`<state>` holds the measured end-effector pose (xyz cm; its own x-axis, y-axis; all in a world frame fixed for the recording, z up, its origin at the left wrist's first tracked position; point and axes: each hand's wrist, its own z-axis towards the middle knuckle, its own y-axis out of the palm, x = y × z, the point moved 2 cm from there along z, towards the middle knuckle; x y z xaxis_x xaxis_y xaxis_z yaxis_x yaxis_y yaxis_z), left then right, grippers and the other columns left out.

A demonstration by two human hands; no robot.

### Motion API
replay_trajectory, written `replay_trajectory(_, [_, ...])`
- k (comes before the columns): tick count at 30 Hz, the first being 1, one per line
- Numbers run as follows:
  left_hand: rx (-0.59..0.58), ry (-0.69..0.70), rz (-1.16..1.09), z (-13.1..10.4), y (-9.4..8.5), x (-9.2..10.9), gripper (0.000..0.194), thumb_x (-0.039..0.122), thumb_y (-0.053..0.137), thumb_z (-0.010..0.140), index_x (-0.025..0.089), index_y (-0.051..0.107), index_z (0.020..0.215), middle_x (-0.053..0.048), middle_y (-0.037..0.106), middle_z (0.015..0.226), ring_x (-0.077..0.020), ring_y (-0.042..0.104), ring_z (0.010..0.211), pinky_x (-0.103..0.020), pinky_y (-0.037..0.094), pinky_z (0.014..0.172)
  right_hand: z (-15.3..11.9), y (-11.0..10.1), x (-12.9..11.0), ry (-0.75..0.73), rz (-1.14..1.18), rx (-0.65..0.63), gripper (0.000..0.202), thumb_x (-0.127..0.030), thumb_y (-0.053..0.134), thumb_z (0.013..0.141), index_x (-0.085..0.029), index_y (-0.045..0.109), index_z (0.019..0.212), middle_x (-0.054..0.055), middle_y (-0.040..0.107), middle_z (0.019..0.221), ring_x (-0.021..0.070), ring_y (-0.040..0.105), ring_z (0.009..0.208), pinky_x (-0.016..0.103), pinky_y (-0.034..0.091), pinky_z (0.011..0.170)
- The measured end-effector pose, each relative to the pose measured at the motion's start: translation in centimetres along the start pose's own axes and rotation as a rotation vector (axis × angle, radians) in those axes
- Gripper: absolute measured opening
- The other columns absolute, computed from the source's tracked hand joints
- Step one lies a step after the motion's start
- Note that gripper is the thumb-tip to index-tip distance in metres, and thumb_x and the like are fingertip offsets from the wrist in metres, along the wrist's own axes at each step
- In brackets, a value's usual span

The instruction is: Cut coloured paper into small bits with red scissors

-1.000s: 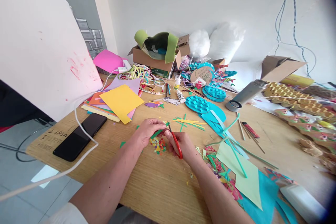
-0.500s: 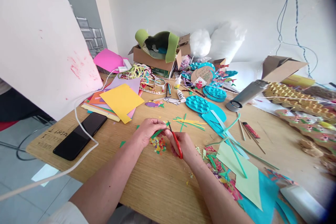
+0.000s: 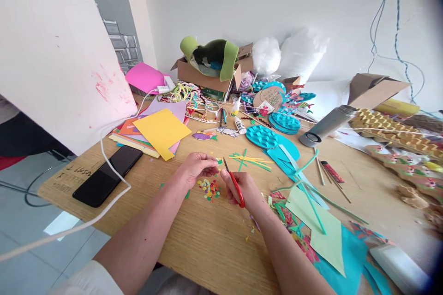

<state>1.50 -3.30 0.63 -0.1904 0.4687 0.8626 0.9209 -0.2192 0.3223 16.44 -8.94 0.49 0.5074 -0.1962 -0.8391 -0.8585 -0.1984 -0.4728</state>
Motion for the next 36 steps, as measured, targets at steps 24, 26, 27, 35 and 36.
replay_trajectory(24, [-0.019,-0.049,0.009,-0.2,-0.1,0.4,0.021,0.02,0.076,0.047,0.011,0.067,0.064,-0.001,0.062,0.055,-0.0088,0.056,0.051,-0.022,0.045,0.057,-0.6,0.0,-0.9,-0.018,-0.013,-0.102,0.055,-0.063,0.049,0.081,-0.016,0.048,0.052,0.0,0.053,0.043,0.01,0.048,0.036,0.017,0.033,0.036])
replay_trajectory(26, [-0.018,-0.053,0.007,-0.2,-0.2,0.4,0.022,0.02,0.077,0.046,0.011,0.067,0.064,-0.001,0.063,0.055,-0.0089,0.056,0.051,-0.022,0.045,0.057,-0.6,0.0,-0.9,-0.019,-0.011,-0.103,0.055,-0.063,0.049,0.081,-0.016,0.048,0.051,0.0,0.053,0.044,0.0099,0.048,0.036,0.017,0.033,0.036])
replay_trajectory(27, [-0.017,-0.056,0.006,-0.2,-0.2,0.4,0.022,0.02,0.077,0.046,0.011,0.068,0.064,-0.001,0.063,0.055,-0.009,0.056,0.051,-0.022,0.045,0.057,-0.6,0.1,-0.8,-0.02,-0.011,-0.106,0.056,-0.063,0.049,0.081,-0.016,0.048,0.051,0.0,0.053,0.043,0.0098,0.048,0.036,0.017,0.033,0.036])
replay_trajectory(35, [-0.027,-0.055,0.003,-0.2,-0.2,0.5,0.022,0.02,0.077,0.046,0.011,0.067,0.063,-0.001,0.062,0.055,-0.009,0.056,0.051,-0.022,0.045,0.057,-0.4,0.3,-0.5,-0.001,0.004,-0.116,0.056,-0.064,0.049,0.08,-0.017,0.046,0.05,-0.001,0.051,0.041,0.0101,0.046,0.034,0.018,0.032,0.034])
replay_trajectory(36, [-0.029,-0.057,0.001,-0.2,-0.2,0.5,0.022,0.02,0.077,0.046,0.011,0.067,0.063,-0.001,0.062,0.055,-0.0088,0.056,0.051,-0.022,0.045,0.057,-0.4,0.3,-0.5,-0.003,0.004,-0.117,0.055,-0.063,0.05,0.08,-0.017,0.046,0.05,-0.001,0.05,0.041,0.0102,0.046,0.034,0.018,0.032,0.034])
